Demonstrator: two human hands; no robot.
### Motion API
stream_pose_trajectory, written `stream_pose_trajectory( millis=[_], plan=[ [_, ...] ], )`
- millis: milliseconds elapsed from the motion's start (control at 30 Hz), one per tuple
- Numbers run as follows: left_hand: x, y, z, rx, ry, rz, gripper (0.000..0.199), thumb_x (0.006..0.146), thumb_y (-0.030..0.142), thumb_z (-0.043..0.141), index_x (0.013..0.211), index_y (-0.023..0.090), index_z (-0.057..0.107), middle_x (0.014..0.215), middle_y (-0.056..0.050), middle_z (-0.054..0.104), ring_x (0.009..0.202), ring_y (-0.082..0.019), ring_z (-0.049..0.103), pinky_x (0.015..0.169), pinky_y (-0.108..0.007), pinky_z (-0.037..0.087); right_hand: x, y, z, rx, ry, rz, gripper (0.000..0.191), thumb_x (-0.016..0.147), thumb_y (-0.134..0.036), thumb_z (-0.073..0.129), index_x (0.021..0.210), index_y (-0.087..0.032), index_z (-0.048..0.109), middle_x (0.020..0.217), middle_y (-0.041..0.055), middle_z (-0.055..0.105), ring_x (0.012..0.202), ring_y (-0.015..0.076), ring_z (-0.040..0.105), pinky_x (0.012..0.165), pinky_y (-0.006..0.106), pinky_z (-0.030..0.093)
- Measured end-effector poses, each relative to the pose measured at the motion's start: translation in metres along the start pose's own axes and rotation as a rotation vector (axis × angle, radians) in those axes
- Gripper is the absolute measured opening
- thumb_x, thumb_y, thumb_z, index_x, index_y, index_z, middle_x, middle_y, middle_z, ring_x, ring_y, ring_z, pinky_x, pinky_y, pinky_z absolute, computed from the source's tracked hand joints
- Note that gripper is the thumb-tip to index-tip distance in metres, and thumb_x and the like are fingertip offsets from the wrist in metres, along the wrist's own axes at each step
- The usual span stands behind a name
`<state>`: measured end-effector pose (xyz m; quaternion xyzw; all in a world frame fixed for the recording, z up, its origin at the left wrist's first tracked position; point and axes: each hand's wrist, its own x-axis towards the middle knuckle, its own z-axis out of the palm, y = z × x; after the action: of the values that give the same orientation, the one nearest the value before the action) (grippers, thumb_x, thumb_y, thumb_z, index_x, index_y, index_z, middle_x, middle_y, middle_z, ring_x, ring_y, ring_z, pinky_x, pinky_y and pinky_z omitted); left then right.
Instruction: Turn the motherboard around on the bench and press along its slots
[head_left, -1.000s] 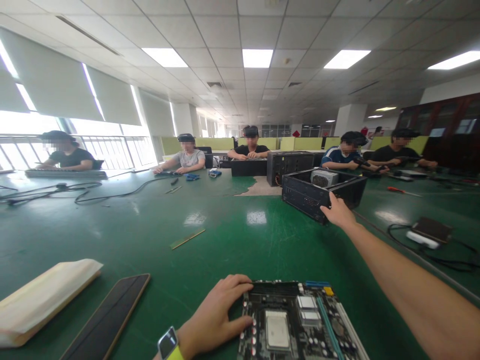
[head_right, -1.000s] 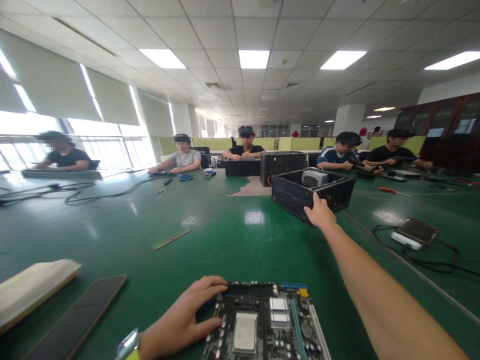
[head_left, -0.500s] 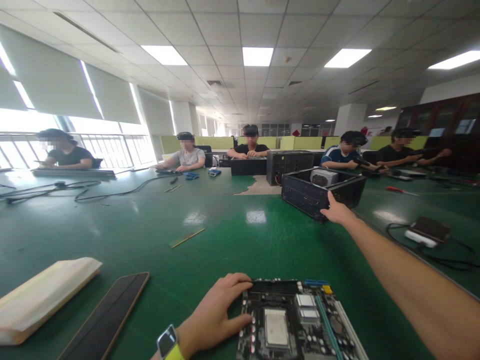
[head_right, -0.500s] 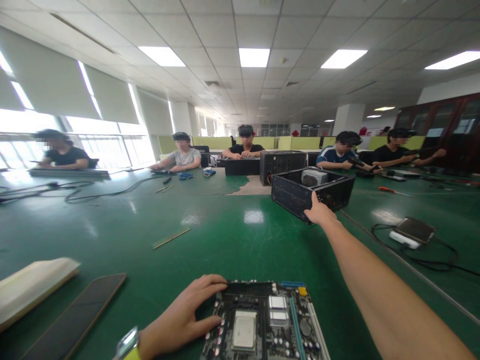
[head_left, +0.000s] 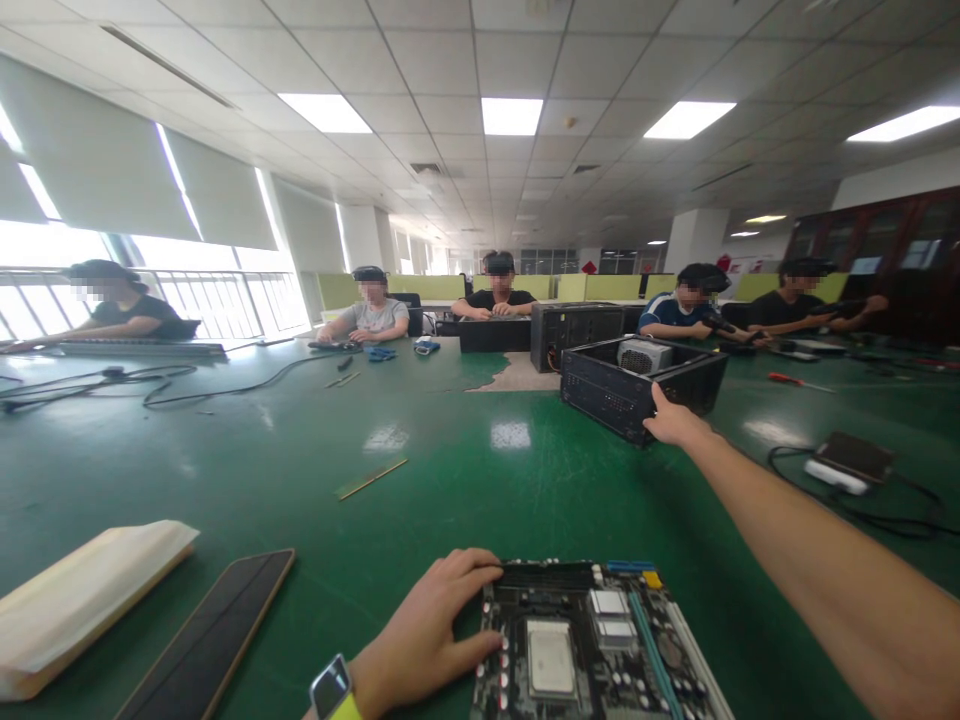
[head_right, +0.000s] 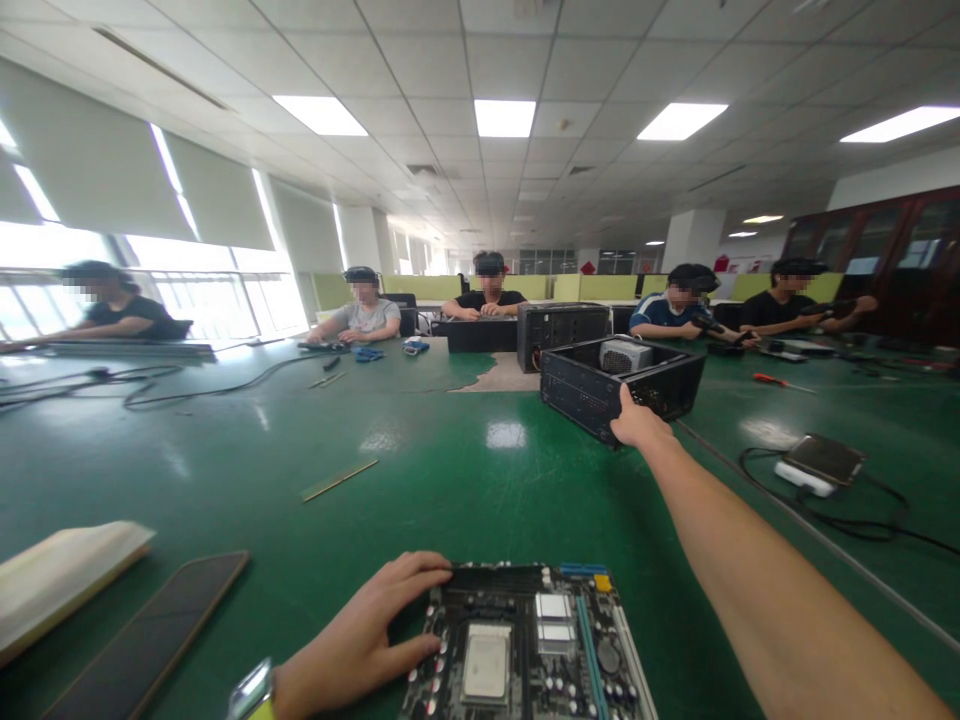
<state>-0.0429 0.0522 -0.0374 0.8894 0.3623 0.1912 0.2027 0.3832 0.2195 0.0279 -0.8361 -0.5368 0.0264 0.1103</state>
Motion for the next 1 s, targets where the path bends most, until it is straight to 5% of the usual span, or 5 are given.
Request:
stream_pose_trajectory(
  millis=[333,433,567,733,1000],
  plan=[
    [0.001,0.0,0.0,0.001,0.008,-0.001,0.047,0.081,0.034,0.066,0.125,0.025,0.054,0.131,-0.006,0.053,0.118,-0.025,0.049,0.105,-0.039,0.037,-0.009,-0.003,-0.006,0.038,0.026,0.023,0.081,0.082,-0.038,0.049,0.149,-0.024,0.006,0.128,0.02,0.054,0.112,0.0343,0.056,0.085,0.046,0.045],
    [0.0,-0.001,0.001,-0.001,0.007,0.009,0.047,0.082,0.036,0.065,0.126,0.024,0.054,0.131,-0.007,0.053,0.118,-0.024,0.049,0.105,-0.038,0.037,-0.024,-0.015,-0.002,0.181,0.098,-0.018,0.071,0.083,-0.039,0.047,0.147,-0.018,0.023,0.125,0.0199,0.056,0.11,0.0331,0.057,0.087,0.046,0.044],
    [0.0,-0.001,0.001,0.004,0.008,0.012,0.046,0.082,0.034,0.065,0.125,0.024,0.054,0.13,-0.007,0.053,0.117,-0.024,0.049,0.105,-0.038,0.037,-0.074,-0.05,0.02,0.312,0.029,-0.236,0.037,0.086,-0.04,0.044,0.11,-0.02,0.065,0.106,0.0091,0.068,0.097,0.0226,0.062,0.082,0.03,0.046],
    [0.002,0.0,0.001,0.017,0.024,0.014,0.045,0.081,0.034,0.066,0.123,0.024,0.055,0.129,-0.007,0.054,0.116,-0.024,0.049,0.103,-0.038,0.038,-0.169,-0.083,0.057,0.37,-0.221,-0.799,0.038,0.081,-0.054,0.052,0.096,-0.024,0.07,0.093,0.0035,0.071,0.084,0.0192,0.062,0.075,0.027,0.044],
    [0.002,0.0,0.001,0.024,0.041,0.015,0.044,0.077,0.034,0.068,0.118,0.022,0.058,0.124,-0.007,0.056,0.113,-0.025,0.051,0.101,-0.038,0.04,-0.218,-0.067,0.073,0.42,-0.147,-0.781,0.02,0.083,-0.033,0.052,0.085,-0.022,0.068,0.086,0.0023,0.067,0.084,0.0181,0.058,0.077,0.029,0.041]
  ],
)
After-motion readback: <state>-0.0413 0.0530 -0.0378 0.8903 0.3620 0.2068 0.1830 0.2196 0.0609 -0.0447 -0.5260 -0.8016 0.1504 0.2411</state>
